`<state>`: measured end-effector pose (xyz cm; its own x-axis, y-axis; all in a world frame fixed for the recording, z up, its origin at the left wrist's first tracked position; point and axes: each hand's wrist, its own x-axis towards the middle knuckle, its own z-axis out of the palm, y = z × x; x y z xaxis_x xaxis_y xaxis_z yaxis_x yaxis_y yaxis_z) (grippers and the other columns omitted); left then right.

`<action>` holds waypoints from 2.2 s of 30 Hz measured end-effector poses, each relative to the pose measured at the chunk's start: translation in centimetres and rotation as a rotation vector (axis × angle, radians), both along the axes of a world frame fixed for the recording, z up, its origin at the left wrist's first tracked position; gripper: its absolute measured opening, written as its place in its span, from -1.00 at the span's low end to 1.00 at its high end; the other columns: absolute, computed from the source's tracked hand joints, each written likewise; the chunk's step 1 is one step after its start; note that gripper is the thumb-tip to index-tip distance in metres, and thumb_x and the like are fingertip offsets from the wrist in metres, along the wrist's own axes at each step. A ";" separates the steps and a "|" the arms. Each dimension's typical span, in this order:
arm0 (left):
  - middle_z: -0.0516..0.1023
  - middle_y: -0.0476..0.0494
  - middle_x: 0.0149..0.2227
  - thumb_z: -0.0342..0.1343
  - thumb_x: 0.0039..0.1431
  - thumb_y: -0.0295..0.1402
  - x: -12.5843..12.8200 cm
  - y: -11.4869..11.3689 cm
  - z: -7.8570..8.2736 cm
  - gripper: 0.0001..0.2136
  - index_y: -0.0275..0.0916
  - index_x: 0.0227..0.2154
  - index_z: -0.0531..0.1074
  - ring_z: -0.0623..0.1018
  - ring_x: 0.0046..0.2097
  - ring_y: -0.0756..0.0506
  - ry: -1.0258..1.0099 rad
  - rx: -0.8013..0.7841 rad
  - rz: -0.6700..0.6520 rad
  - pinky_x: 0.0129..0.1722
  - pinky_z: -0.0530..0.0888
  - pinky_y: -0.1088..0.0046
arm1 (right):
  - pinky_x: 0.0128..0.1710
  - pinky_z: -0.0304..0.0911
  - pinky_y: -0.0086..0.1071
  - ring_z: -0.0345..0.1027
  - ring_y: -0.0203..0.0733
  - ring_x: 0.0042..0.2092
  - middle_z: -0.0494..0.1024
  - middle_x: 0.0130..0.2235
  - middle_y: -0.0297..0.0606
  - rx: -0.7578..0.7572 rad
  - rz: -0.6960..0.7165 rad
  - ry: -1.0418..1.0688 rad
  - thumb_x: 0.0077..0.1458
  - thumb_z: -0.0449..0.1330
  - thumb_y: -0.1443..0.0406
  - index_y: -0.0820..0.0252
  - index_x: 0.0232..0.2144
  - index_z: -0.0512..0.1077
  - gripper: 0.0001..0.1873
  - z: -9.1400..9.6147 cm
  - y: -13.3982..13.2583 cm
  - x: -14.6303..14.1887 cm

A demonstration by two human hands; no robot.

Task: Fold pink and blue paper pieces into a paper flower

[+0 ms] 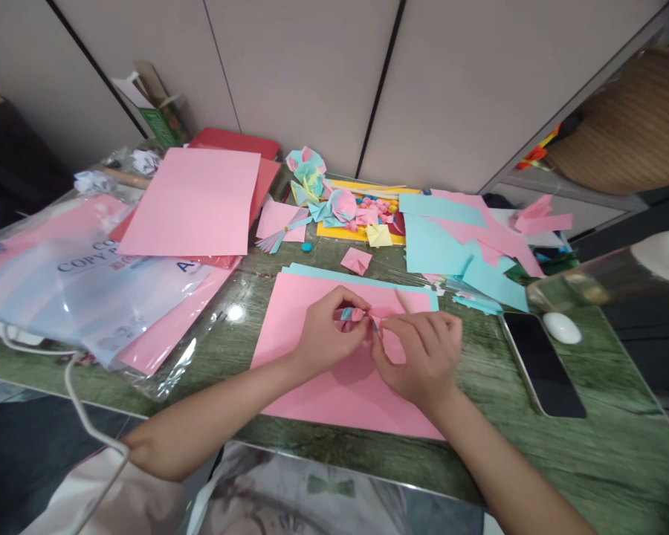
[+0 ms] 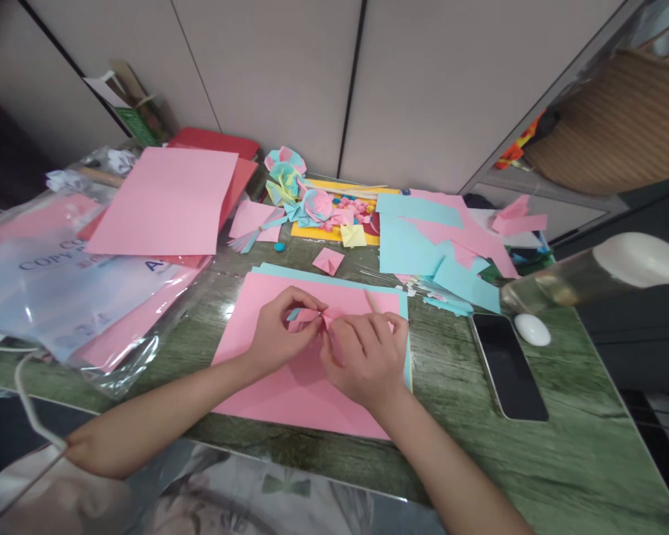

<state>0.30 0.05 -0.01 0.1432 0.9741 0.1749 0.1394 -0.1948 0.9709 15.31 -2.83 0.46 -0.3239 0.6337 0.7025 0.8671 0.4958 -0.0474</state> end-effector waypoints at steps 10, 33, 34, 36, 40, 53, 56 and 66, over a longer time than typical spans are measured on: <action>0.45 -0.08 -0.33 0.03 -0.02 -0.49 0.0 -0.2 -0.5 -0.88 -0.23 -0.36 0.33 0.46 -0.26 0.00 0.160 0.175 -0.055 -0.27 0.41 0.48 | -0.30 -0.02 -0.24 0.18 -0.19 -0.34 0.38 -0.41 -0.27 -0.038 -0.148 0.005 -0.09 0.20 0.30 0.08 -0.40 0.40 -0.90 0.0 0.2 -0.3; 0.48 -0.16 -0.33 0.14 -0.09 -0.57 -0.1 -0.2 -1.6 -0.75 -0.27 -0.29 0.32 0.51 -0.15 -0.10 0.073 0.835 -0.104 -0.23 0.53 0.34 | -0.30 0.16 -0.28 0.32 -0.23 -0.34 0.44 -0.42 -0.27 -0.091 0.087 0.203 -0.11 0.17 0.50 0.17 -0.46 0.26 -0.81 1.0 -0.6 -0.8; 0.48 -0.16 -0.33 0.14 -0.09 -0.57 -0.1 -0.2 -1.7 -0.76 -0.27 -0.30 0.32 0.51 -0.16 -0.11 0.078 0.854 -0.099 -0.23 0.53 0.33 | -0.30 0.17 -0.28 0.32 -0.22 -0.33 0.43 -0.41 -0.26 -0.105 0.093 0.221 -0.10 0.16 0.51 0.17 -0.46 0.26 -0.81 0.9 -0.6 -0.8; 0.48 -0.17 -0.34 0.14 -0.08 -0.57 -0.1 -0.2 -1.7 -0.78 -0.28 -0.32 0.32 0.51 -0.16 -0.11 0.091 0.899 -0.092 -0.24 0.54 0.33 | -0.30 0.19 -0.29 0.31 -0.21 -0.31 0.42 -0.40 -0.25 -0.146 0.108 0.272 -0.10 0.14 0.52 0.17 -0.45 0.25 -0.80 0.8 -0.7 -0.8; 0.49 -0.17 -0.33 0.13 -0.05 -0.55 -0.2 0.0 -1.8 -0.80 -0.27 -0.32 0.32 0.51 -0.16 -0.11 0.131 0.968 -0.108 -0.23 0.53 0.32 | -0.31 0.21 -0.32 0.27 -0.23 -0.30 0.38 -0.41 -0.28 -0.285 0.122 0.386 -0.07 0.08 0.52 0.16 -0.43 0.24 -0.81 1.0 -0.7 -1.0; 0.51 -0.18 -0.29 -0.01 0.06 -0.56 -0.3 0.8 -2.3 -0.89 -0.29 -0.34 0.33 0.48 -0.17 -0.07 0.456 1.016 -0.294 -0.19 0.44 0.37 | -0.34 0.14 -0.36 0.25 -0.30 -0.39 0.37 -0.45 -0.42 -0.783 -0.004 0.383 -0.09 0.06 0.43 0.14 -0.46 0.21 -0.88 1.9 0.5 0.3; 0.51 -0.15 -0.30 -0.06 0.10 -0.56 -0.6 1.2 -1.7 -0.88 -0.28 -0.35 0.34 0.48 -0.20 -0.06 0.561 1.005 -0.480 -0.21 0.42 0.39 | -0.42 0.11 -0.40 0.21 -0.34 -0.47 0.34 -0.50 -0.46 -1.000 0.051 0.457 -0.13 0.08 0.42 0.13 -0.48 0.19 -0.86 1.7 1.3 1.1; 0.33 -0.07 -0.31 0.07 -0.02 -0.45 -1.5 1.5 -0.1 -0.79 -0.20 -0.26 0.27 0.39 -0.28 -0.01 0.001 0.168 0.134 -0.30 0.37 0.43 | -0.45 0.13 -0.49 0.24 -0.39 -0.46 0.34 -0.46 -0.44 -1.200 0.229 1.517 -0.18 0.21 0.39 0.14 -0.51 0.22 -0.80 -0.7 2.7 1.4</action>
<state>-1.18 1.58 -0.15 0.0142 0.9417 0.3361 0.1755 -0.3332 0.9264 16.75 -0.15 -0.28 -0.0952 0.9602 -0.2626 -0.2778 -0.2789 -0.9193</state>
